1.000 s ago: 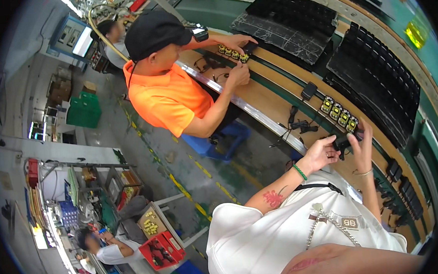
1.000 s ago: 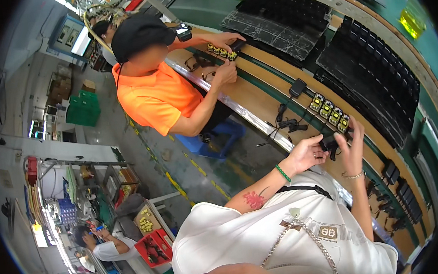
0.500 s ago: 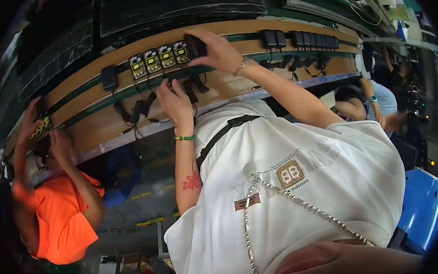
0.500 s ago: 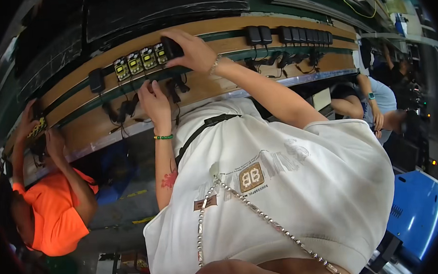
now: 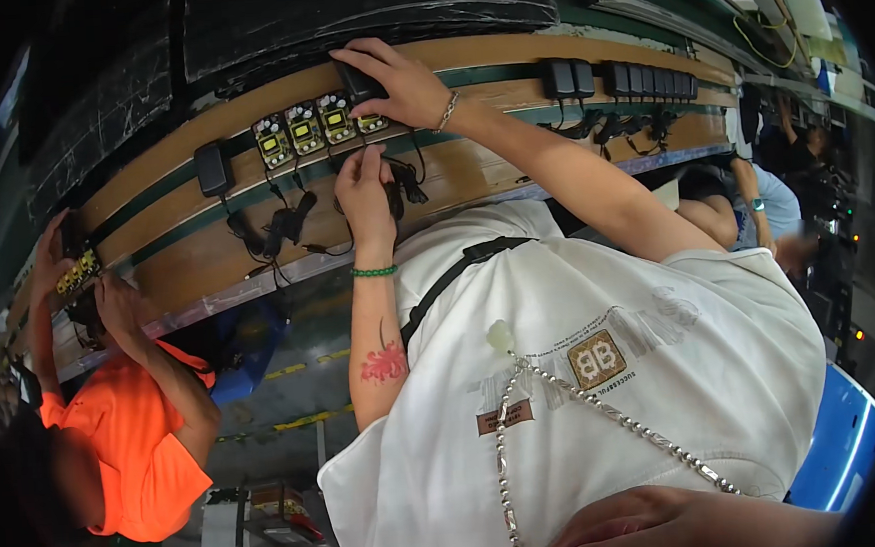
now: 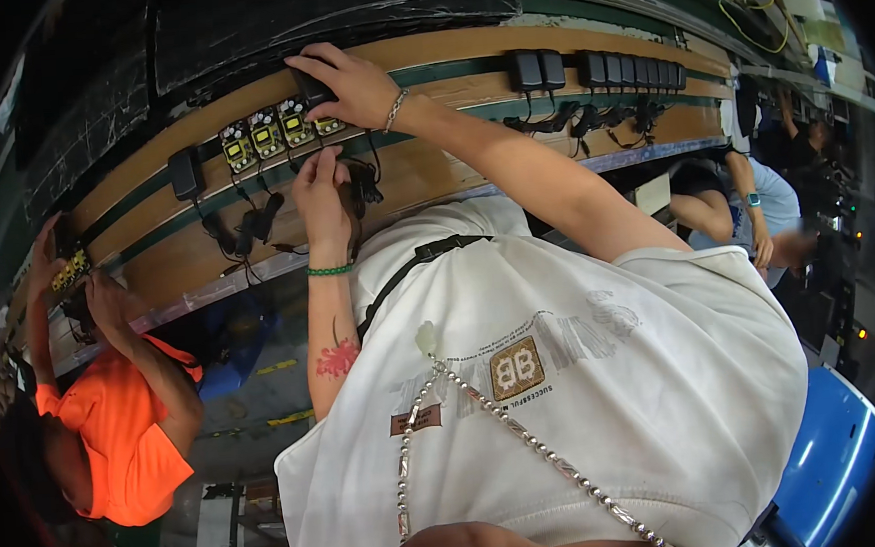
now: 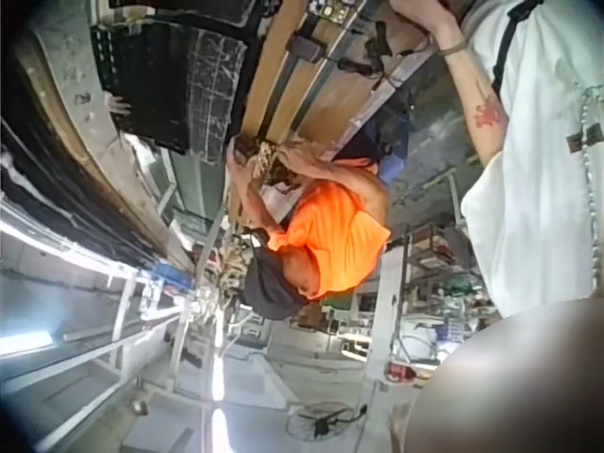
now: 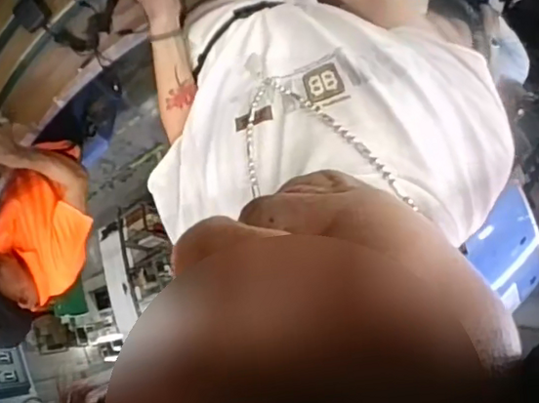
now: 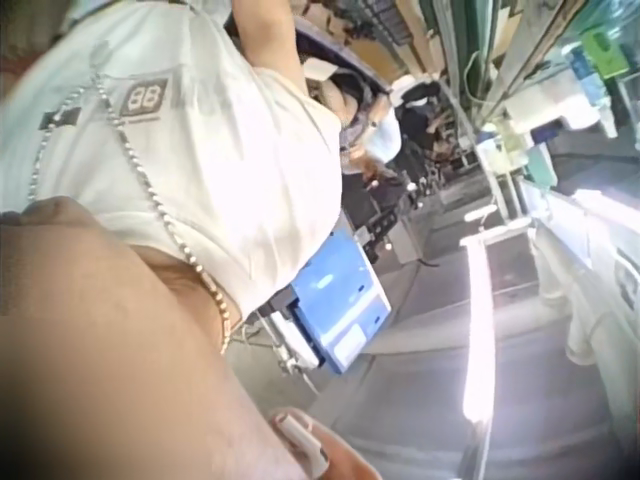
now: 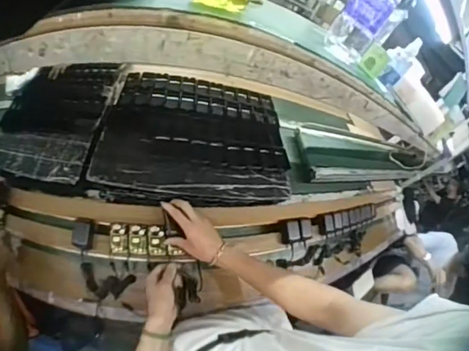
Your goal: Assembling small electronic modules and circuit boards on a manual production line.
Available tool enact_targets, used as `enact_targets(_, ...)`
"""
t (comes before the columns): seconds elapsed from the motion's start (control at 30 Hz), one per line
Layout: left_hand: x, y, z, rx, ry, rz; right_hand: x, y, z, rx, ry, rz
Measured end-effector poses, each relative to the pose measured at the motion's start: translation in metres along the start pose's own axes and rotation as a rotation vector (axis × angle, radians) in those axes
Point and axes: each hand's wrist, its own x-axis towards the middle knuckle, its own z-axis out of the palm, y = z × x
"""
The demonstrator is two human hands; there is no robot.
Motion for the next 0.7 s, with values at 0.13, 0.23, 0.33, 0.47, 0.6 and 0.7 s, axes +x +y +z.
enact_targets(0.13,-0.006,0.009,0.003,-0.120,0.001,-0.042,-0.001,0.004,0.004,-0.014,0.037,-0.004)
enact_targets(0.23,0.000,0.009,0.007,-0.177,-0.005,-0.083,-0.001,0.006,0.005,-0.020,0.051,-0.003)
enact_targets(0.33,0.010,0.006,0.010,-0.243,-0.008,-0.151,0.000,0.008,0.006,-0.016,0.043,-0.016)
enact_targets(0.47,-0.009,0.009,0.002,-0.216,-0.057,-0.251,-0.002,0.009,0.006,-0.028,0.044,-0.001)
enact_targets(0.6,0.000,0.000,-0.006,-0.178,-0.140,-0.187,-0.002,0.008,0.004,-0.024,0.029,-0.011)
enact_targets(0.7,0.010,-0.006,-0.006,-0.150,-0.207,-0.096,-0.001,0.008,0.006,-0.016,0.009,-0.020)
